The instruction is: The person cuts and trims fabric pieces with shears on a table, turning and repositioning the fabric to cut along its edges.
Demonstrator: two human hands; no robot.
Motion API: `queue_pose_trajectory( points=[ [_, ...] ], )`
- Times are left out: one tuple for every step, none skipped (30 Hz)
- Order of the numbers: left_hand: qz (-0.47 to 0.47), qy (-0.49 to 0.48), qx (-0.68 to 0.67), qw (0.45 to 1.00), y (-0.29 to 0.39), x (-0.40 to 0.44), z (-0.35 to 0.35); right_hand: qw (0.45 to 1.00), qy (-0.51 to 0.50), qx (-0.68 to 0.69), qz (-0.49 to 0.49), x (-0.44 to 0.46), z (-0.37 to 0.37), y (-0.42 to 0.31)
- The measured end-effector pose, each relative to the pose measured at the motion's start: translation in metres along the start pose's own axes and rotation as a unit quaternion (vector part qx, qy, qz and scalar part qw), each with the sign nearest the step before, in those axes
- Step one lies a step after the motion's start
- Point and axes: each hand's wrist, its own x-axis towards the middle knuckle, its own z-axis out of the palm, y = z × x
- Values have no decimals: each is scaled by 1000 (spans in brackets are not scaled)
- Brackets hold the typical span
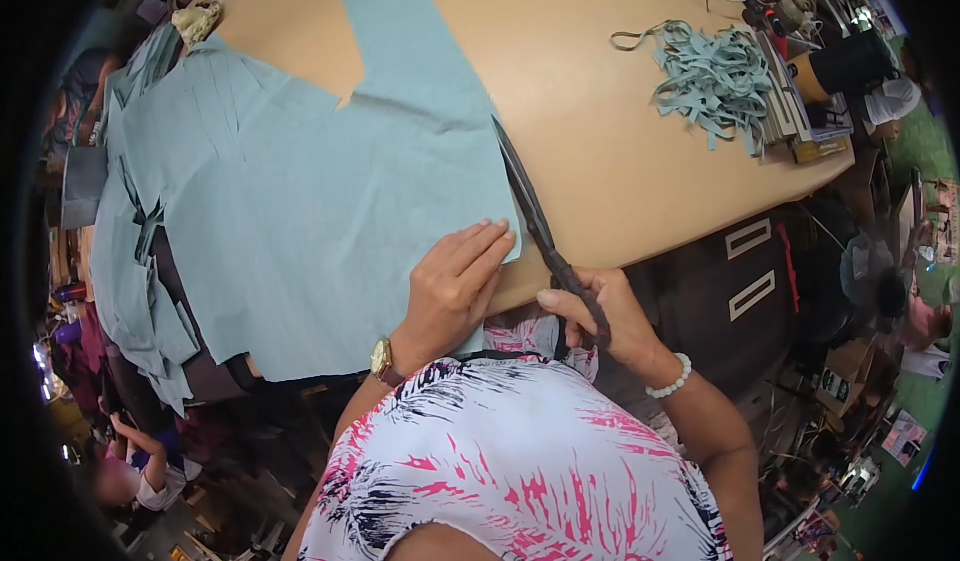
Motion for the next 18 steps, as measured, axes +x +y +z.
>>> queue_pose_trajectory(
  points=[
    [-2, -4, -2, 1000, 0, -1, 0, 1000, -1, 15, -3, 1, 0, 1],
    [-1, -4, -2, 1000, 0, -2, 1, 1000, -1, 31, -5, 4, -2, 2],
    [1, -4, -2, 1000, 0, -3, 1, 999, -2, 46, -7, 7, -3, 2],
    [2, -4, -2, 1000, 0, -3, 1, 999, -1, 42, -5, 9, -3, 1],
    [4, 2, -4, 1000, 1, -2, -1, 999, 0, 38, -3, 10, -3, 1],
    [5, 8, -7, 1000, 3, -1, -2, 999, 0, 33, -1, 12, -3, 0],
    [7, 14, -10, 1000, 4, -1, -3, 999, 0, 32, -3, 14, -3, -1],
    [9, 13, -10, 1000, 4, -1, -3, 1000, 1, 31, -4, 15, -4, -1],
    [10, 12, -10, 1000, 3, -1, -2, 1000, 2, 30, -5, 16, -4, -1],
    [12, 11, -11, 1000, 3, -2, -2, 1000, 1, 28, -7, 17, -4, -1],
    [11, 9, -11, 1000, 4, -2, -2, 1000, 0, 25, -8, 18, -4, -2],
    [11, 7, -11, 1000, 4, -2, -3, 1000, -1, 23, -10, 18, -4, -2],
    [10, 5, -11, 1000, 4, -2, -3, 1000, 0, 25, -9, 18, -4, -2],
    [10, 4, -11, 1000, 4, -2, -4, 1000, 0, 27, -8, 18, -3, -2],
    [9, 4, -12, 1000, 4, -2, -4, 1000, 1, 30, -7, 18, -3, -2],
    [9, 3, -13, 1000, 4, -2, -4, 999, 1, 32, -5, 19, -3, -1],
    [9, 2, -13, 1000, 4, -3, -4, 999, 2, 34, -3, 19, -3, -1],
    [9, 2, -14, 1000, 4, -3, -4, 999, 2, 36, -1, 18, -2, -1]
  ],
)
